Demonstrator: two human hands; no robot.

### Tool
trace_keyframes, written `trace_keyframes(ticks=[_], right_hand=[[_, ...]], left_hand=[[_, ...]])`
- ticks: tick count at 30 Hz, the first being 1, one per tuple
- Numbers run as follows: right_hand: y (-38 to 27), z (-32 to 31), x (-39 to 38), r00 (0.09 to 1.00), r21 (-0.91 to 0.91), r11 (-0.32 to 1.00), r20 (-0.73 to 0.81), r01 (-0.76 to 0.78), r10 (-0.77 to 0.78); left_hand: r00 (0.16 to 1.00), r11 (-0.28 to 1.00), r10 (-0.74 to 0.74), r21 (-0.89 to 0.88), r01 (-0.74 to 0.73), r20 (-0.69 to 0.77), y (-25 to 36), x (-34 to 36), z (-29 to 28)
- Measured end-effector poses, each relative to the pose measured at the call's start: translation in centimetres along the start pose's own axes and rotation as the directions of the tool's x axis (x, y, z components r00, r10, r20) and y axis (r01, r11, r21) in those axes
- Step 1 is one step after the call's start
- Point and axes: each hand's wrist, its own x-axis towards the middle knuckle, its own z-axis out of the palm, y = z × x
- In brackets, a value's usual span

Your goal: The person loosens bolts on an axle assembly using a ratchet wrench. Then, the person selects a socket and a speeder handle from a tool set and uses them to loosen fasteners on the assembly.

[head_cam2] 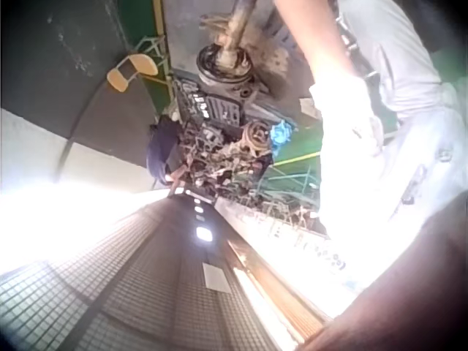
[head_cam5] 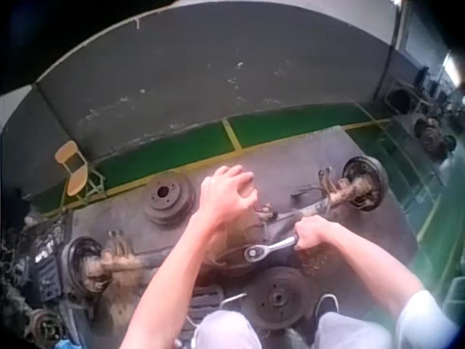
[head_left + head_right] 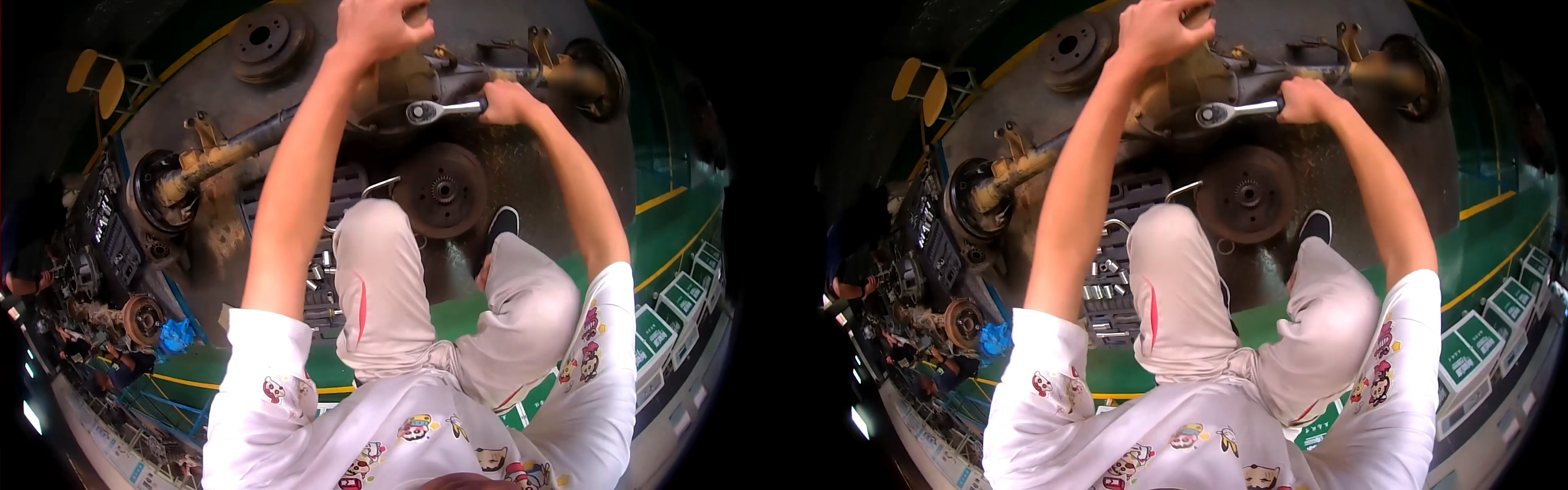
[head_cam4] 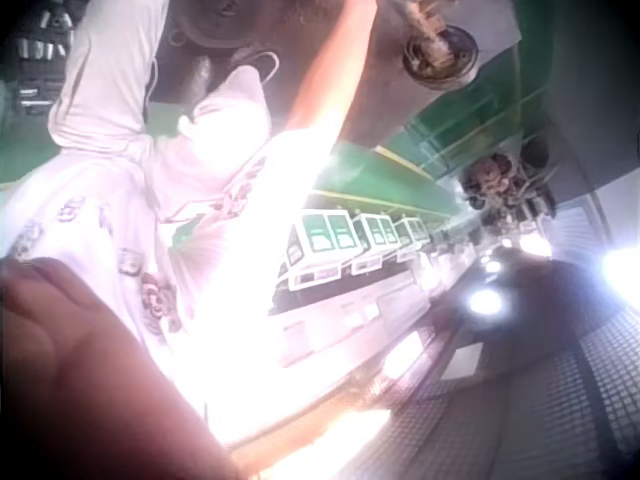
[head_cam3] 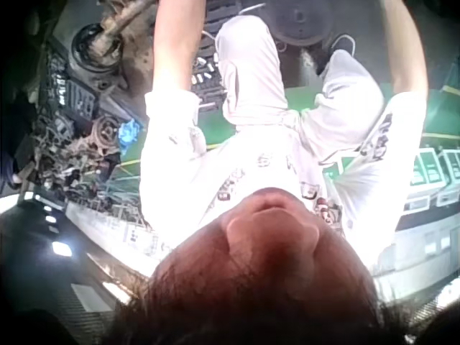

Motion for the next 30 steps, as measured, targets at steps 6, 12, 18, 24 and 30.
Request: trace_keyframes(ticks=[6,12,18,24,30], right_hand=[[-0.3,0.3,0.1,0.997,-0.031,0.999,-0.060,-0.041,0.039],[0.3,0.7,2.1,0.991,-0.068,0.997,-0.132,-0.035,0.026],[0.2,-0.4,1.5,0.989,-0.041,0.999,-0.146,-0.024,0.018],[0.6,1.2,0.8,0.985,-0.030,0.999,-0.169,-0.019,0.013],[-0.4,1.0,1.3,0.994,0.019,1.000,-0.112,-0.009,0.011]], left_hand=[[0.997,0.998,0.060,0.003,-0.060,-0.050,-0.8,0.0,0.1],[1.000,1.000,-0.014,-0.002,0.014,0.009,-2.2,0.7,0.8],[0.998,0.998,-0.051,-0.032,0.052,0.035,-2.0,1.8,0.7],[0.981,0.998,-0.052,-0.037,0.060,0.186,-0.3,2.3,-0.4],[0.998,0.970,0.059,0.236,-0.059,0.007,-3.8,1.0,2.7]])
